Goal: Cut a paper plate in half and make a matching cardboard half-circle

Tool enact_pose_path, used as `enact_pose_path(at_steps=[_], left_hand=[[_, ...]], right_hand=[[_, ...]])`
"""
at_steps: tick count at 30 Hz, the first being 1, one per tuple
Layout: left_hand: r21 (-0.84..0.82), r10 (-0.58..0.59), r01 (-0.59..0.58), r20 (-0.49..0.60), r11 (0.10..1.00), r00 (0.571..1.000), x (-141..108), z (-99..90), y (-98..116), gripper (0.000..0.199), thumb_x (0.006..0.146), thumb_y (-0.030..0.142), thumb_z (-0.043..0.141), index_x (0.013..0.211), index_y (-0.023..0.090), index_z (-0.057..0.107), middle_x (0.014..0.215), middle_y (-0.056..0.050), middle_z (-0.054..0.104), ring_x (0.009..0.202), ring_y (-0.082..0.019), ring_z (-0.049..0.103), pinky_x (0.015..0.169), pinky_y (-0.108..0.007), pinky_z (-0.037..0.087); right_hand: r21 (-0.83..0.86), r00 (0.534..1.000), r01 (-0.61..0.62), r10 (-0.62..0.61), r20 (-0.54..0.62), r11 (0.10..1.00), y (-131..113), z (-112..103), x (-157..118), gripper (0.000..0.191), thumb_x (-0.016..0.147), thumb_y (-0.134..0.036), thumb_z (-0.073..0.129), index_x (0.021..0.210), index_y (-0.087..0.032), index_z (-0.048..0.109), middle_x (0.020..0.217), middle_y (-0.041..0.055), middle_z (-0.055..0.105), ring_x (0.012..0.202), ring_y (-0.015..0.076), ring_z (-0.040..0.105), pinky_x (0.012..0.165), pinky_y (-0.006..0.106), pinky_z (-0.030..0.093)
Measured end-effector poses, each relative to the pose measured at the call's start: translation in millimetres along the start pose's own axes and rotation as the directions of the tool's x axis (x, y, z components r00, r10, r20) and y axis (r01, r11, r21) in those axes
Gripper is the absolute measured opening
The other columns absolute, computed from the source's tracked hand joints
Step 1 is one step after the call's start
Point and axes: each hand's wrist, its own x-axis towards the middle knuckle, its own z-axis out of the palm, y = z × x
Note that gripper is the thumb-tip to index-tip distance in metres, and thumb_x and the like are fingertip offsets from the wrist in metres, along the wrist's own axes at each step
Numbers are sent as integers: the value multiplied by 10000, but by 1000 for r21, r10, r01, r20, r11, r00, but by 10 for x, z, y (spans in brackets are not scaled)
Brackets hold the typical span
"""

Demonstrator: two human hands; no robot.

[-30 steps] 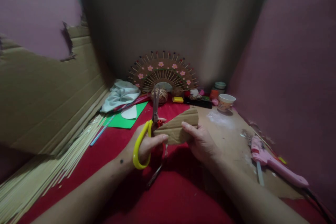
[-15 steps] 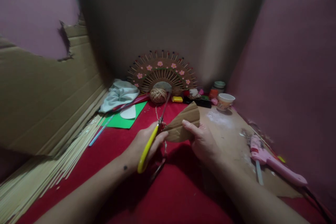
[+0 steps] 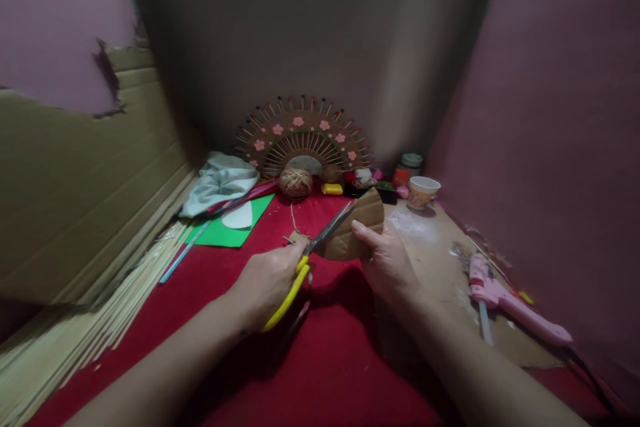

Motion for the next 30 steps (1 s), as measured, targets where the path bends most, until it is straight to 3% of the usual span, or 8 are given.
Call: enact_pose_path(at_steps=[5,10,15,20,23,26,30], left_hand=[[112,-13,12,2,994,1000,-17,-17,13,392,873,311,299,1210,155,424,864,-113,659,780,-241,638,606,-273,436],[151,3,-6,16,989,1000,-28,-73,38,385,869,326,312,1162,137,476,681,-99,646,598,-253,620,474,-267,362],[164,-2,-1,20,986,1000,-33,-103,31,394,871,353,319,1181,154,458,636,-67,628,566,-229,613,465,-250,335],[-69,-41,35,-81,997,996,-38,-33,-26,357,863,307,336,1194,191,404,791,-55,640,656,-195,621,577,-260,433],[-158,-31,9,-135,987,990,-29,6,-54,452,835,247,380,1274,167,311,1069,-127,594,918,-227,599,762,-320,457],[-95,-5,-5,-101,995,995,-22,15,-43,544,822,201,372,1335,109,214,1199,-196,519,1049,-261,542,844,-380,431],[75,-81,79,25,994,996,-12,1,36,551,843,242,339,1344,69,190,1094,-195,590,917,-277,610,718,-367,473]], right_hand=[[-5,1000,-25,25,0,1000,24,-12,0,337,663,-213,660,995,-199,603,806,1,683,709,188,633,692,343,504],[31,998,-53,53,-19,998,39,-14,5,331,657,-188,666,982,-202,603,789,-6,672,679,166,615,699,329,502],[63,998,-63,63,9,996,35,-18,9,321,664,-173,662,979,-208,604,794,-5,671,689,161,614,707,323,495],[33,1000,-13,13,12,999,7,-14,2,295,680,-191,652,971,-209,606,825,-2,674,754,175,620,724,323,490],[-19,1000,20,-20,0,1000,-7,-1,-7,273,675,-204,655,944,-181,617,823,9,677,751,179,621,742,332,487],[-66,1000,24,-25,-19,998,-4,11,-14,261,672,-222,659,924,-163,625,823,19,681,733,177,623,745,340,488],[-50,998,48,-50,-45,998,34,7,-5,275,648,-192,679,917,-168,627,862,17,682,757,159,619,767,324,479]])
